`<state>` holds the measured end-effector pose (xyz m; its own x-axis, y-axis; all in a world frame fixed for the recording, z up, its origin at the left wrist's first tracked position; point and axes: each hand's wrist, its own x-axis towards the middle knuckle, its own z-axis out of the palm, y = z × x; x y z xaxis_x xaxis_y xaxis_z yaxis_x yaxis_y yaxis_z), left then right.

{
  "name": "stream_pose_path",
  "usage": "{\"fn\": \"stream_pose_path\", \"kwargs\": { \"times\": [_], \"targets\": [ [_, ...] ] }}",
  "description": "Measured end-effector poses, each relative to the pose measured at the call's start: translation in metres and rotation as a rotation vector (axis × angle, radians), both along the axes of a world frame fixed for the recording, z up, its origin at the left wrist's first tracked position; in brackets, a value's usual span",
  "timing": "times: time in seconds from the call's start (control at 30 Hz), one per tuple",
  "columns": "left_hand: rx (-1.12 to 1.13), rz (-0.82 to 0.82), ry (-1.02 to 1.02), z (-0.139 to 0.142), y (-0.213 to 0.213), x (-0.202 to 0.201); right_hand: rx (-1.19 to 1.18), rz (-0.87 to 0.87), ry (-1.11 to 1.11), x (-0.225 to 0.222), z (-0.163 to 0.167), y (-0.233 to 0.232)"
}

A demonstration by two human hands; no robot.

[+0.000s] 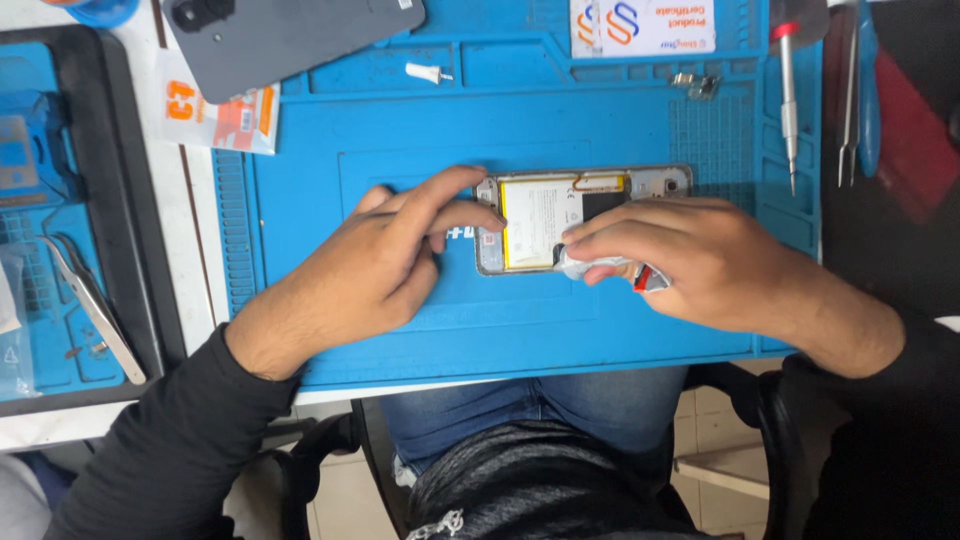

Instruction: The person uses a screwdriver to remove screws from a disassembled smartphone placed on a blue mat. Then they apply adhesive from a tube along the inner frame of the phone chassis.

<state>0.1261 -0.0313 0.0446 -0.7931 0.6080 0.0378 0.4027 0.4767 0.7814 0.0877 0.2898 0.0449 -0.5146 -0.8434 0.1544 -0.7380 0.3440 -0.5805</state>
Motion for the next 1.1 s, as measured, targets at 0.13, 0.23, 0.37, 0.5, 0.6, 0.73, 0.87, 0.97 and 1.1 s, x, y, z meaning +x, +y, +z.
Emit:
{"fn": "stream_pose_path", "kwargs": {
  "times": [0.13,0.23,0.37,0.5,0.6,0.73,0.87,0.97,1.1],
  "targets": [
    [-0.012,-0.012,0.029,-0.002,-0.002,-0.001,0.021,0.038,-0.032,-0.001,0.001,0.002],
    [-0.011,-0.006,0.014,0.000,-0.002,0.003,0.005,0.017,-0.032,-0.001,0.002,0.003],
    [-0.009,-0.003,0.008,-0.001,-0.001,0.000,0.027,-0.003,0.015,-0.001,0.004,0.005],
    [-0.014,-0.005,-0.006,-0.002,-0.002,0.000,0.017,0.001,0.027,-0.002,0.004,0.007],
    [-0.024,-0.010,0.004,-0.002,-0.003,0.001,0.023,0.012,0.026,-0.003,0.004,0.009],
    [-0.027,-0.010,0.013,-0.002,-0.004,0.001,0.054,0.018,0.037,-0.002,0.004,0.013],
    [-0.027,-0.013,0.020,-0.002,-0.003,0.001,0.038,0.019,0.050,-0.003,0.003,0.016],
    [-0.020,-0.010,0.010,0.000,-0.002,0.001,0.037,0.021,0.043,-0.003,0.003,0.018],
    [-0.029,-0.004,-0.005,0.003,-0.002,0.002,0.045,0.015,0.057,-0.003,0.002,0.022]
  ]
}}
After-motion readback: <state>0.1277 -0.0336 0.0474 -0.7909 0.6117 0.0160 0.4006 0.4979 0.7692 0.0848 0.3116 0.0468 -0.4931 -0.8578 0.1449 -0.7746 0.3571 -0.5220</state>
